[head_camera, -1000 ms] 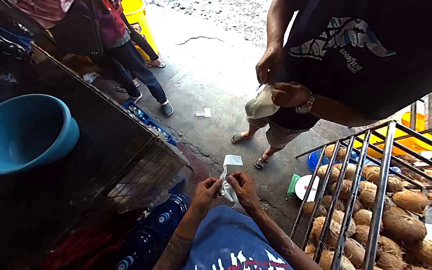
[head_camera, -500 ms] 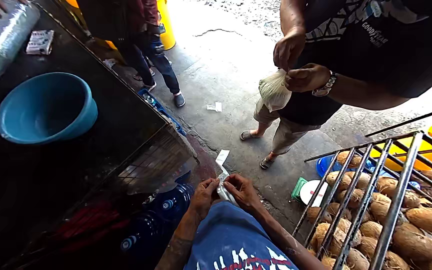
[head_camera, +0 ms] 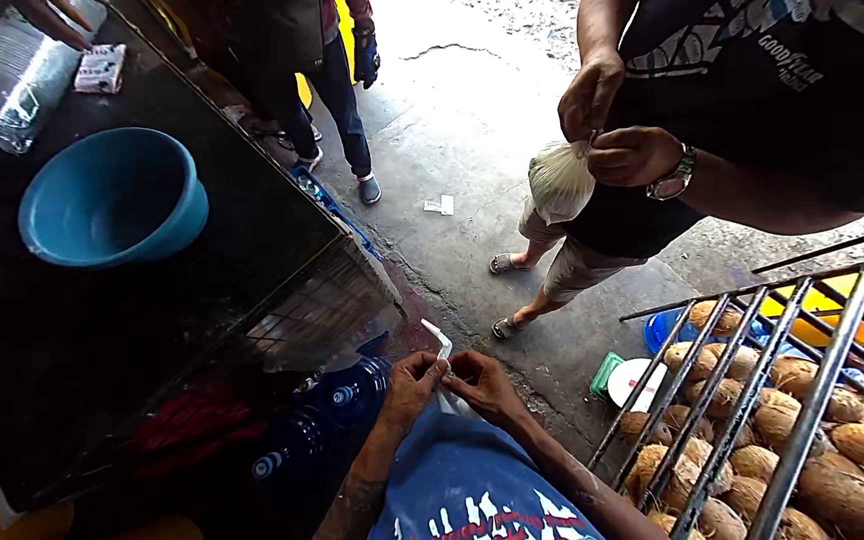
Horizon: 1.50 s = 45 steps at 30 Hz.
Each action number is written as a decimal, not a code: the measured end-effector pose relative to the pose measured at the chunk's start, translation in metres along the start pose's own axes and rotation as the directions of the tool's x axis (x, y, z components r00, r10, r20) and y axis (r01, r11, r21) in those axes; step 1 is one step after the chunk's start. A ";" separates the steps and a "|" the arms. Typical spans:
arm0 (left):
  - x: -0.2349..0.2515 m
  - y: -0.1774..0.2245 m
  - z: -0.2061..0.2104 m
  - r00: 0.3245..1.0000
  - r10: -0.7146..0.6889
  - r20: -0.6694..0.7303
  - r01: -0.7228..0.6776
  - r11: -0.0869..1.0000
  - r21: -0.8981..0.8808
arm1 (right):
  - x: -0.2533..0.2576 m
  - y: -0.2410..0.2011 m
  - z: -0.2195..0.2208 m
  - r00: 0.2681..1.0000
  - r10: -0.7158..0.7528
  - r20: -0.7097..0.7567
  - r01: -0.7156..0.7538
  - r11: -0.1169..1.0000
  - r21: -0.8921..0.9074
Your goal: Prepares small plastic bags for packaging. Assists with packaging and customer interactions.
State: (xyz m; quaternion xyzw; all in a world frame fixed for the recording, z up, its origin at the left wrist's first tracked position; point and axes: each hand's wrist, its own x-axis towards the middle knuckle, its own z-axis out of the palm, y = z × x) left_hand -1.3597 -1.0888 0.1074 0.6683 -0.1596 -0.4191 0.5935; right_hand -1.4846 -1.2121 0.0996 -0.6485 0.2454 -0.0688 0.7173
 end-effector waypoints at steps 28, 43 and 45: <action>-0.018 0.002 0.003 0.984 -0.150 0.094 0.171 0.945 -0.280 | -0.011 0.005 -0.010 0.988 -0.125 -0.091 0.128 0.992 0.025; -0.022 0.003 0.011 0.993 -0.094 0.068 0.107 0.970 -0.218 | -0.009 -0.002 -0.014 1.000 -0.008 -0.023 0.010 0.997 0.077; -0.024 0.008 0.011 0.987 -0.145 0.068 0.159 0.943 -0.293 | -0.010 -0.003 -0.015 0.999 -0.036 -0.012 0.037 0.998 0.053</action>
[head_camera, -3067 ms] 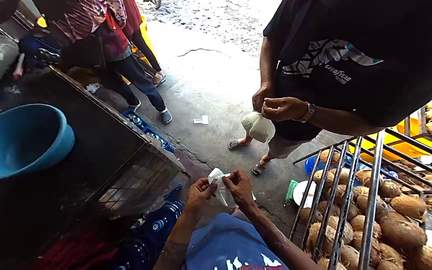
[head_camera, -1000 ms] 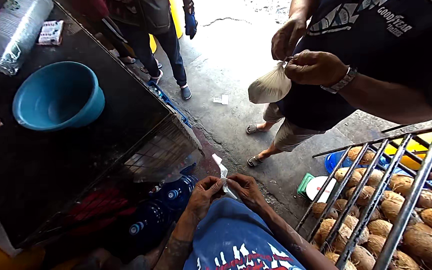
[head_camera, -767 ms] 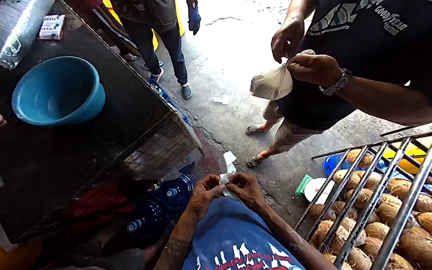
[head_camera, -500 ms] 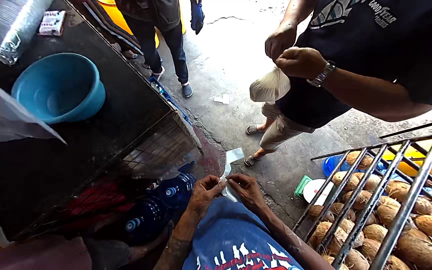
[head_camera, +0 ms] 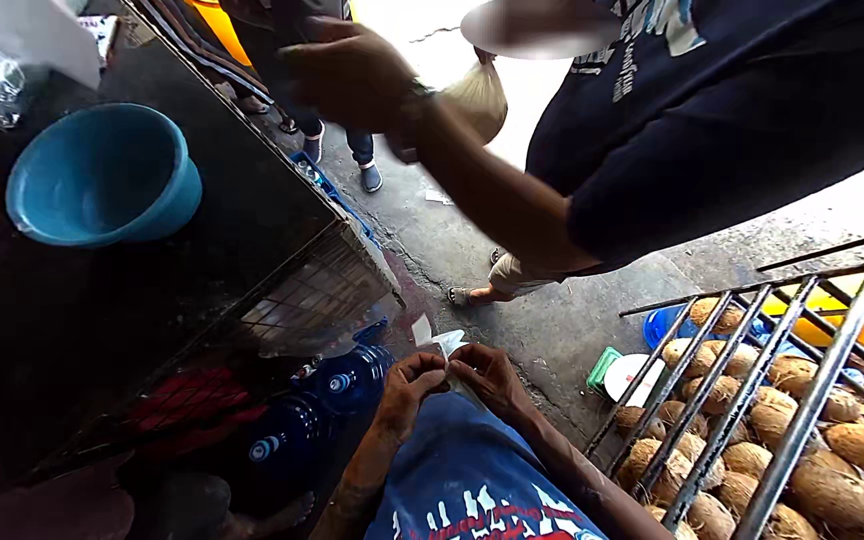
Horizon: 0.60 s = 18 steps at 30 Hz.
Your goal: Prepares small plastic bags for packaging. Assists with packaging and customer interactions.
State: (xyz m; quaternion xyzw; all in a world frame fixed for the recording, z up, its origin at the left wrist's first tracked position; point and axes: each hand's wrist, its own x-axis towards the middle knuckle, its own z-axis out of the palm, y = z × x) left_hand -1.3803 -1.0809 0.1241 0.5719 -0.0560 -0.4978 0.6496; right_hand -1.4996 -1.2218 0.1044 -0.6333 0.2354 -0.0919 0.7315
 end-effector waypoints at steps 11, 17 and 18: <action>-0.006 -0.001 0.017 0.994 -0.044 -0.096 0.039 0.998 -0.049 | -0.008 0.003 0.001 0.999 -0.045 -0.029 0.039 0.982 -0.185; -0.010 -0.003 0.027 0.991 0.022 -0.131 -0.014 0.998 0.063 | -0.014 0.005 -0.007 0.996 -0.068 -0.056 0.061 0.992 -0.107; -0.010 -0.004 0.029 0.992 0.031 -0.123 -0.022 0.997 0.072 | -0.014 0.005 -0.010 0.996 -0.075 -0.056 0.069 0.993 -0.093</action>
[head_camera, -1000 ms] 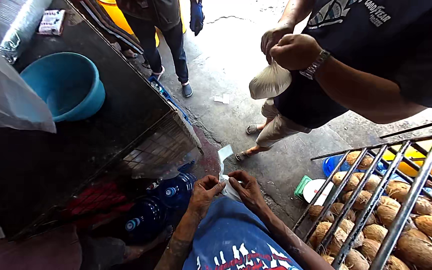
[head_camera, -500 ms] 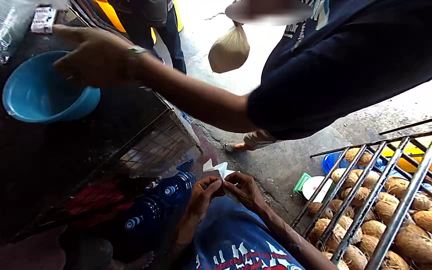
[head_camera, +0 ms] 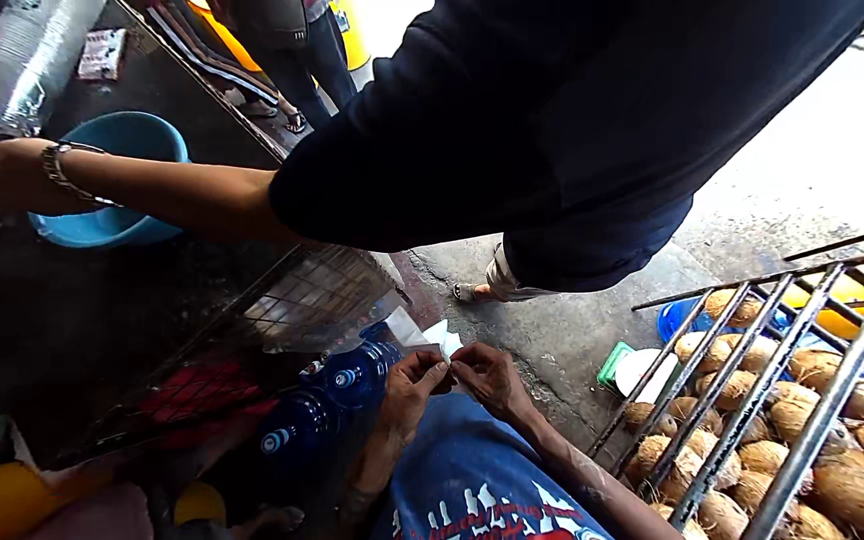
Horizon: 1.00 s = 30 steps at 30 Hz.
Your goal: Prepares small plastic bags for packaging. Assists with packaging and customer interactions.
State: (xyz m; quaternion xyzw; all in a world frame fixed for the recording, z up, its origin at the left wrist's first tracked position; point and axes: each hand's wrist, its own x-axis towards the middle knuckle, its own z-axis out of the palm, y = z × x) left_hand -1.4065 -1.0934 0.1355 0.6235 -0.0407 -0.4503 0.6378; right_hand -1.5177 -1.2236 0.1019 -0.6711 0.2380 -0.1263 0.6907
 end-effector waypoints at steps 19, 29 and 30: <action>0.000 -0.035 0.084 0.999 0.022 0.028 -0.026 0.987 0.157 | -0.038 0.023 -0.077 0.994 0.062 0.085 -0.075 0.984 0.159; -0.004 -0.047 0.105 0.990 0.126 0.064 -0.135 0.975 0.179 | -0.054 0.028 -0.101 1.000 -0.019 0.002 0.017 0.953 0.303; -0.005 -0.045 0.106 0.990 0.122 0.066 -0.131 0.980 0.152 | -0.055 0.027 -0.103 0.999 -0.037 0.012 0.031 0.945 0.325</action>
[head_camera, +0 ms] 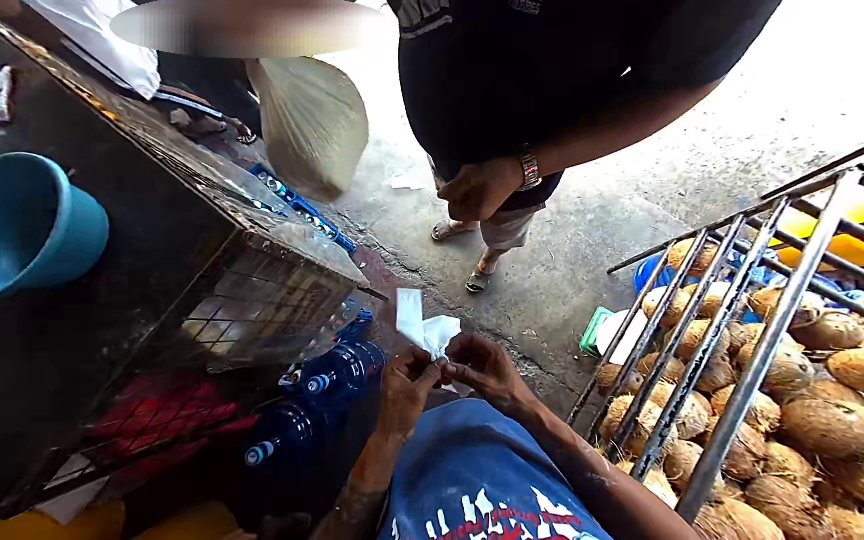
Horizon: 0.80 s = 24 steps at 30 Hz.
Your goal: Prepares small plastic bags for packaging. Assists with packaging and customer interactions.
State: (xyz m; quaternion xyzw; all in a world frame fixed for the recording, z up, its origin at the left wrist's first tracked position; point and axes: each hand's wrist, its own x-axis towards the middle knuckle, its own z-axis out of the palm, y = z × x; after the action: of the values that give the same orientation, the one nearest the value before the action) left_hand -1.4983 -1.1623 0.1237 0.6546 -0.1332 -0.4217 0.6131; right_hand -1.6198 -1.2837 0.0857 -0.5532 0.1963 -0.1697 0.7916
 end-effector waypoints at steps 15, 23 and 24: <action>0.005 0.017 -0.016 0.982 -0.107 0.156 0.140 0.964 -0.224 | 0.011 -0.016 0.012 0.997 0.007 -0.073 -0.003 0.998 0.061; 0.006 0.022 -0.027 0.989 -0.116 0.089 0.136 0.951 -0.277 | 0.020 -0.017 0.028 0.992 -0.118 -0.036 0.113 0.986 -0.124; 0.006 0.022 -0.028 0.988 -0.123 0.090 0.143 0.949 -0.281 | 0.020 -0.017 0.029 0.992 -0.122 -0.044 0.113 0.979 -0.167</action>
State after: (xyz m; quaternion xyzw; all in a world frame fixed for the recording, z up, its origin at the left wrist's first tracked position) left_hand -1.4669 -1.1525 0.1388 0.5507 -0.0481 -0.5000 0.6666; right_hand -1.5884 -1.2753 0.1080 -0.6225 0.1978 -0.2141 0.7263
